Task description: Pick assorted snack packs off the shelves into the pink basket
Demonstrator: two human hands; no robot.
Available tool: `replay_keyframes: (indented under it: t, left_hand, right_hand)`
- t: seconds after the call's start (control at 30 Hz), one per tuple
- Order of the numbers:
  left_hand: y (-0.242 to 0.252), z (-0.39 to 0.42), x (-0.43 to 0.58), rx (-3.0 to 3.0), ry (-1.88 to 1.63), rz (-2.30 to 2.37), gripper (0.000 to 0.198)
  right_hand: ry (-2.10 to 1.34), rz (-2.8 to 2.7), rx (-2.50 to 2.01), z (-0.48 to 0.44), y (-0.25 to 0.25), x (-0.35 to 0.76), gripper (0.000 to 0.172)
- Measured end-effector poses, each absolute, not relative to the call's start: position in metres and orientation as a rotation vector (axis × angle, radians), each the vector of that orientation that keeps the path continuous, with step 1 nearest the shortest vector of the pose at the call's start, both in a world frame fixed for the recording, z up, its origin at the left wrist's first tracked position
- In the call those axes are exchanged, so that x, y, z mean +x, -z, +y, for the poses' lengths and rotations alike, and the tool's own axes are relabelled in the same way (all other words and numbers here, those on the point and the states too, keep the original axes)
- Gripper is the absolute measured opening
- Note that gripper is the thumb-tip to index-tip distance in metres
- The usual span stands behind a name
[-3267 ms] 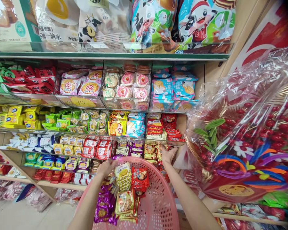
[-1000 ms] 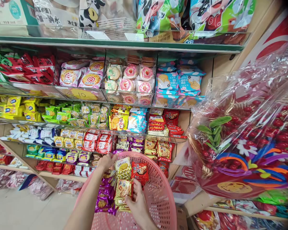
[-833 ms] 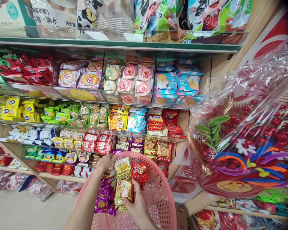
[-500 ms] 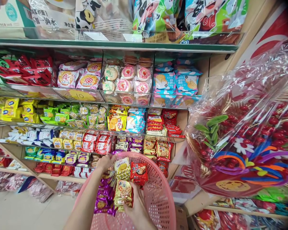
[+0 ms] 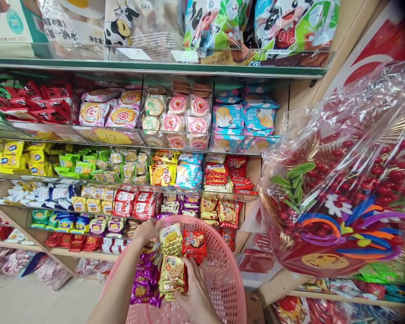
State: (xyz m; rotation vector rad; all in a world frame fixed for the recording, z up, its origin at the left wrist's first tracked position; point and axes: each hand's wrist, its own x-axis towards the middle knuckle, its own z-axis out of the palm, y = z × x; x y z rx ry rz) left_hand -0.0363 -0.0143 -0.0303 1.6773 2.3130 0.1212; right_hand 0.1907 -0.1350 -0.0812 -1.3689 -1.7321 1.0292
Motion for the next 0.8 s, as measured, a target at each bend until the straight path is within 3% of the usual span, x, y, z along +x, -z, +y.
replay_keyframes:
  t: [0.33,0.8]
  left_hand:
    - [0.03,-0.013,-0.036,1.712,-0.114,2.3,0.063]
    - [0.033,-0.014,-0.038,1.687,-0.121,2.313,0.065]
  right_hand:
    - [-1.091,-1.539,-1.283,-0.116,0.048,0.249,0.048]
    - [-0.445,-1.724,-1.301,0.009,0.053,0.303,0.04]
